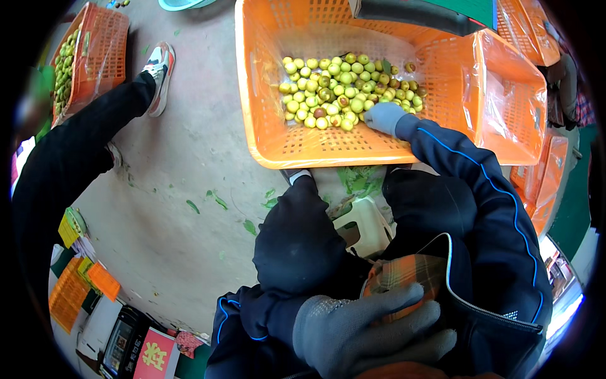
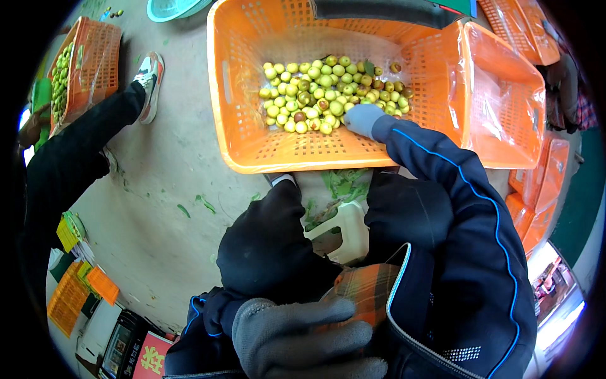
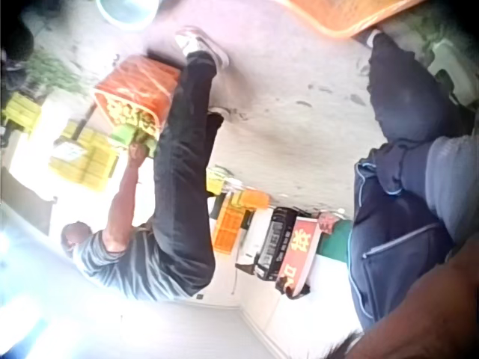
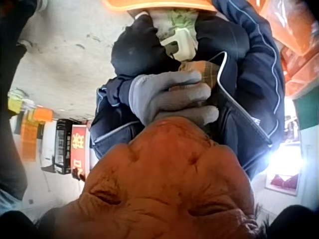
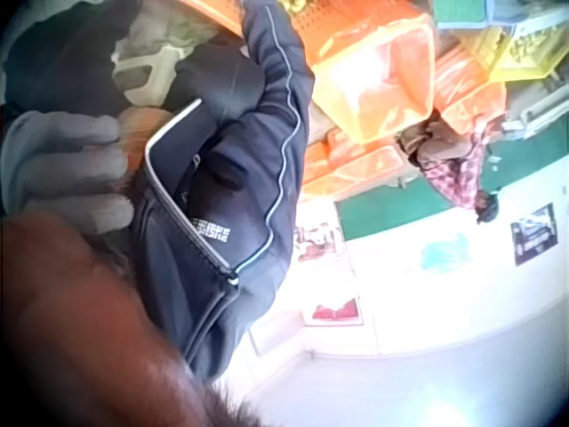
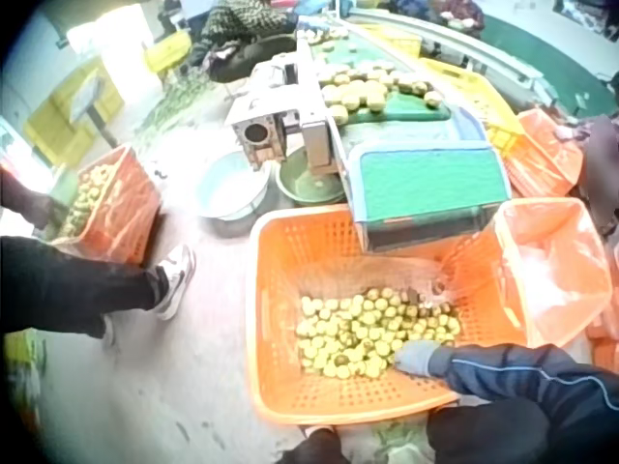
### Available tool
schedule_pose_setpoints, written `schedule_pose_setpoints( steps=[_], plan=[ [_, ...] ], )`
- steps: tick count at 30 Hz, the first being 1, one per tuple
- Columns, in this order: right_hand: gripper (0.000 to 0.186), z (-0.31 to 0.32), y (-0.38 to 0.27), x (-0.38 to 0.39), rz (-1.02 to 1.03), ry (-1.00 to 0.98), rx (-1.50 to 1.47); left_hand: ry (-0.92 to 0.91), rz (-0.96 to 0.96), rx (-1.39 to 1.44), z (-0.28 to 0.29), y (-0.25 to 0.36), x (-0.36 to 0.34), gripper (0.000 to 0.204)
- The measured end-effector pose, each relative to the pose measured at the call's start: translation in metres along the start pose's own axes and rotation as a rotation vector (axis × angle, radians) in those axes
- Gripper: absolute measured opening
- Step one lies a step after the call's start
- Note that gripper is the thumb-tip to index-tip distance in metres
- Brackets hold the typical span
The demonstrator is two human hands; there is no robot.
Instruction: The person sits at a workstation and repeatedly picks small green fruits from an orange basket, placing them onto a conveyor belt. The fruits move along the belt and drop into a collection bin. The person continues this repetitive sorting action throughout the clip.
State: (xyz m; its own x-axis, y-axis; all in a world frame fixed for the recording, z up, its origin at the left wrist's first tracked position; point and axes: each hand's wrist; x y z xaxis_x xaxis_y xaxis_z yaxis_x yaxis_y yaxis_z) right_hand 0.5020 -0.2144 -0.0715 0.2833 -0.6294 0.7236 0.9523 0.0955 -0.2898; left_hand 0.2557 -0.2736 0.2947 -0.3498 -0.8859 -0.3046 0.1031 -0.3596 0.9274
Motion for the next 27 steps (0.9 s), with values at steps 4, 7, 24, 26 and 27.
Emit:
schedule_pose_setpoints(
  steps=[4,7,24,26,27],
  plan=[
    [0.021,0.01,-0.014,-0.018,-0.073,0.305,-0.03,0.184,0.091,-0.062,-0.013,0.001,0.002,0.018],
    [0.029,0.011,-0.027,-0.029,0.258,0.508,-0.01,0.066,-0.067,-0.039,-0.001,-0.01,0.002,0.018],
    [0.021,-0.017,0.012,-0.058,-0.036,0.279,-0.049,0.044,0.013,-0.025,0.003,-0.016,0.002,0.027],
    [0.02,-0.024,0.019,-0.048,-0.119,0.23,-0.394,0.074,0.041,-0.025,0.0,-0.014,0.004,0.027],
    [0.02,-0.024,0.017,-0.044,-0.157,0.206,-0.565,0.081,0.027,-0.025,0.0,-0.015,0.005,0.027]
  ],
)
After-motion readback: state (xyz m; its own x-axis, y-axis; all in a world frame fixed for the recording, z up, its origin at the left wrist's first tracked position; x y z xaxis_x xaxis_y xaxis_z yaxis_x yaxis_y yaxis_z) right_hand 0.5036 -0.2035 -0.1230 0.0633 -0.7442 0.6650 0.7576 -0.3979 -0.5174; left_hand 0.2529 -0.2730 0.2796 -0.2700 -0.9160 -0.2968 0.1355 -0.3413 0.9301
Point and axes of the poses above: each hand's wrist, its own x-axis away from the middle knuckle, its own z-axis out of the back of the hand, y = z × x, and after that the axes turned 6 degrees about x, right-handed
